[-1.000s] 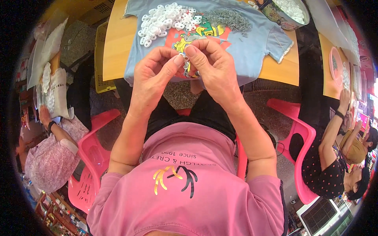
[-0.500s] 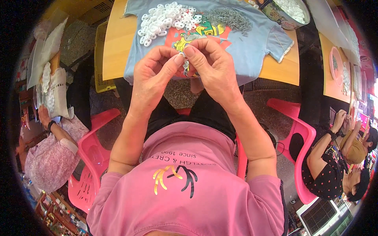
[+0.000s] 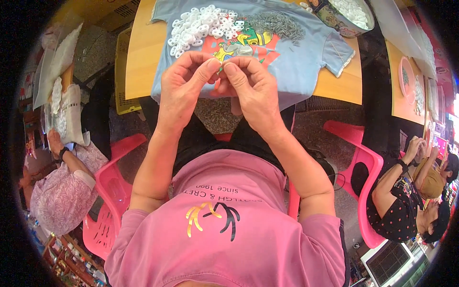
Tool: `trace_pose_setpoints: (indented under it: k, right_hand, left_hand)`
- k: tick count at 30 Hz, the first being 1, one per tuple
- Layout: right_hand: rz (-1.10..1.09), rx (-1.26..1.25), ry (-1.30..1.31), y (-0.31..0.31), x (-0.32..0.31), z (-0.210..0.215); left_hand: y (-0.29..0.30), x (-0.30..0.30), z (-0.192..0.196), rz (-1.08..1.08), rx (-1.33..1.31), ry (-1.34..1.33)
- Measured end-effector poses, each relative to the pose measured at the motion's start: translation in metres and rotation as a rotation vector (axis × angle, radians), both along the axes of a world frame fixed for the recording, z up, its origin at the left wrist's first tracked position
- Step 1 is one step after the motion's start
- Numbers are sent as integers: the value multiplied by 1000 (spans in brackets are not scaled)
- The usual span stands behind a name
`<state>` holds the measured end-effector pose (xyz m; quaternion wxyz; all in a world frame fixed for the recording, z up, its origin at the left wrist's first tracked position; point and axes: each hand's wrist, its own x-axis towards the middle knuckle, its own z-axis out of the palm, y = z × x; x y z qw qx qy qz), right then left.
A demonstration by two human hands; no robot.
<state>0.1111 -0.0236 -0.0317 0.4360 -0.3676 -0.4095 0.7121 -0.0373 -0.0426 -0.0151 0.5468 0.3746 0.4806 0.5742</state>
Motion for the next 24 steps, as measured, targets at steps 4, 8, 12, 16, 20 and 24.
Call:
trace_pose_setpoints:
  k: [4, 8, 12, 16, 20, 24]
  right_hand:
    - [17, 74, -70, 7, 4, 11]
    - [50, 135, -246, 10, 8, 15]
    - [24, 240, -280, 13, 8, 17]
    - [36, 261, -304, 16, 10, 20]
    - [60, 289, -303, 18, 12, 19]
    - [56, 370, -309, 19, 14, 14]
  left_hand:
    - [-1, -2, -11, 43, 22, -24]
    - [-4, 2, -11, 31, 8, -113]
    - [-6, 1, -9, -4, -45, -200]
    - [-9, 0, -4, -24, -85, -251]
    - [-10, 1, -4, -24, -79, -275]
    - [-10, 3, -2, -41, -78, -262]
